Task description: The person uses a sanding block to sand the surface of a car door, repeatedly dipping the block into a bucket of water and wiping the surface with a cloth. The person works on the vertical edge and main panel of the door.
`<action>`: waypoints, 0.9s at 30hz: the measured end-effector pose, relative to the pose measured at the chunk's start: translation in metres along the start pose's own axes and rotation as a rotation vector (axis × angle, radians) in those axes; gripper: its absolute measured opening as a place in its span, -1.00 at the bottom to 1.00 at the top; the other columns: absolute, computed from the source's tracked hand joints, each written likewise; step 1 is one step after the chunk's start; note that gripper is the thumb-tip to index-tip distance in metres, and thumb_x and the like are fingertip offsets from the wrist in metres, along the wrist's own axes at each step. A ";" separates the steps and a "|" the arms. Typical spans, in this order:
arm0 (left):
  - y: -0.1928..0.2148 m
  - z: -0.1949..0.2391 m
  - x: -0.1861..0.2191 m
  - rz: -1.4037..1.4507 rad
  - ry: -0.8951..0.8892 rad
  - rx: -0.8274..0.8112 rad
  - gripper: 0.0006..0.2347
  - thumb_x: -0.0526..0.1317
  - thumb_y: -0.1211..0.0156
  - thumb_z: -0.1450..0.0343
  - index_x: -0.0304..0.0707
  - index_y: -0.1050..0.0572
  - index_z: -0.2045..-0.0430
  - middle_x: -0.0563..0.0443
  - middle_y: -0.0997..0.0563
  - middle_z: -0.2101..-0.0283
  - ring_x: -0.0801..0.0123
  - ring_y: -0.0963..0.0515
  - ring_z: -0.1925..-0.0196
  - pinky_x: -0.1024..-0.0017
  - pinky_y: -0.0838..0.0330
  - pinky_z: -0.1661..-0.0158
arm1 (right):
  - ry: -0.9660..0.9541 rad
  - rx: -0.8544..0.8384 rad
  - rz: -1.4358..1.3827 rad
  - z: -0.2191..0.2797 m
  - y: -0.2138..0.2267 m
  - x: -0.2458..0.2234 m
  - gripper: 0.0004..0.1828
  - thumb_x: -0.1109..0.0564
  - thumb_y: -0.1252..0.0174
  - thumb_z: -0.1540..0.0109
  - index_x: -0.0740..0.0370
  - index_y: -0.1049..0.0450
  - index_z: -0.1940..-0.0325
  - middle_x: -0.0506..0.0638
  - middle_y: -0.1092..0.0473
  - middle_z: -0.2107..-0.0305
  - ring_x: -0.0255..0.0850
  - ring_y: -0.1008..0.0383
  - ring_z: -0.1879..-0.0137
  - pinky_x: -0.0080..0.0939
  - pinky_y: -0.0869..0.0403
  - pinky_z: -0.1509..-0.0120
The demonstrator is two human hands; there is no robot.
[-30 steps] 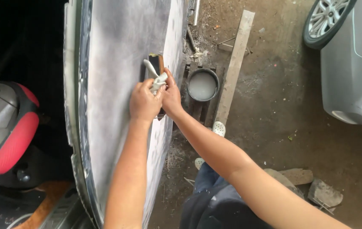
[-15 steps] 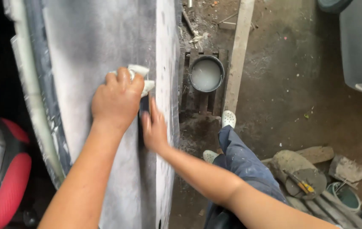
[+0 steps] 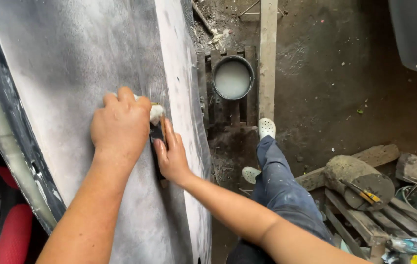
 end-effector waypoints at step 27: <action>-0.001 -0.004 -0.002 -0.031 0.040 -0.047 -0.95 -0.19 -0.20 -0.33 -0.05 -0.59 0.50 -0.03 -0.52 0.36 0.13 -0.62 0.35 0.27 -0.54 0.53 | -0.234 -0.081 0.025 -0.107 -0.009 0.059 -0.36 0.00 -0.07 -0.37 0.22 -0.18 -0.52 0.39 -0.44 -0.05 0.25 -0.49 -0.15 0.08 -0.44 -0.23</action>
Point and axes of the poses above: each hand's wrist, its own z-axis away from the middle knuckle, its own y-axis out of the back of the hand, x = y × z, the point moved 8 cm from there along -z, towards the middle knuckle
